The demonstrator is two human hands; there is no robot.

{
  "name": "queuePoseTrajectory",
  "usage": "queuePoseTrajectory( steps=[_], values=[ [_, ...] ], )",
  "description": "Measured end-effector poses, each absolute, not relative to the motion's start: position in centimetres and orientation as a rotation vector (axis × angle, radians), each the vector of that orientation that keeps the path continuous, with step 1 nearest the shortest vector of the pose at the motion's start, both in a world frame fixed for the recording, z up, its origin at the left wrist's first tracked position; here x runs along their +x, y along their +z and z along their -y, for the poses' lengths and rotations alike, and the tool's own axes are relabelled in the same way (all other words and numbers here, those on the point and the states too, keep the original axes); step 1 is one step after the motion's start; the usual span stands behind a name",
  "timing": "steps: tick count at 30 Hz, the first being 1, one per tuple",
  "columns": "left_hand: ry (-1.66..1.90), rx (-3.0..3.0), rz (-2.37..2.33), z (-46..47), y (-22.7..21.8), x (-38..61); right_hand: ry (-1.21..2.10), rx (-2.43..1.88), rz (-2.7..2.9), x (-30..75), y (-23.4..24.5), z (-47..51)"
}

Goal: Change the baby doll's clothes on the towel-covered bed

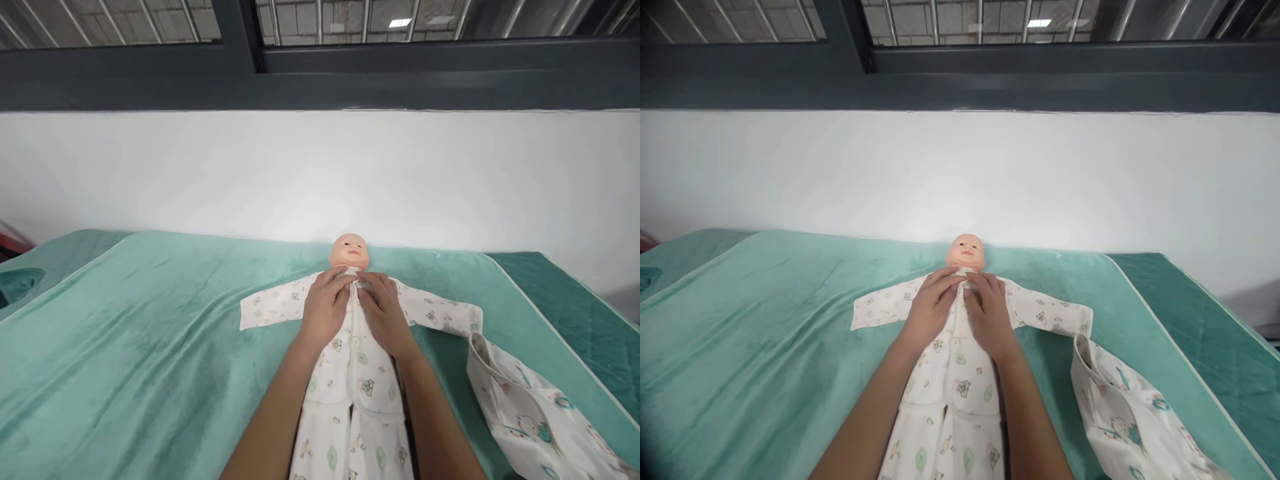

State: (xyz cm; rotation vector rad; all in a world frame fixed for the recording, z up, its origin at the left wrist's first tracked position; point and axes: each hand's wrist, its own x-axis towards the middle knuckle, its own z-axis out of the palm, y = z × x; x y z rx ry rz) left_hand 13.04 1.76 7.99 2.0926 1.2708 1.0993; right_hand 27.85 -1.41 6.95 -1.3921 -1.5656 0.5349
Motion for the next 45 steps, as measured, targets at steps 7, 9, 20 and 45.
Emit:
queuePoseTrajectory(
  steps=[7, 9, 20, 45],
  values=[
    [1.076, 2.12, -1.255, -1.7, 8.3, 13.0, 0.574, -1.398, 1.481, 27.7, 6.7, 1.4],
    [1.115, 2.093, -1.259, -1.6, 8.2, 13.1, 0.573, -1.391, 1.463, 27.7, 6.8, 1.4],
    [1.132, 2.235, -1.157, 1.7, 7.7, 11.8, 0.556, -1.288, 1.341, 27.1, 6.7, 4.9],
    [1.062, 2.272, -1.11, 1.6, 7.7, 11.4, 0.537, -1.285, 1.192, 26.9, 6.2, 5.9]
  ],
)
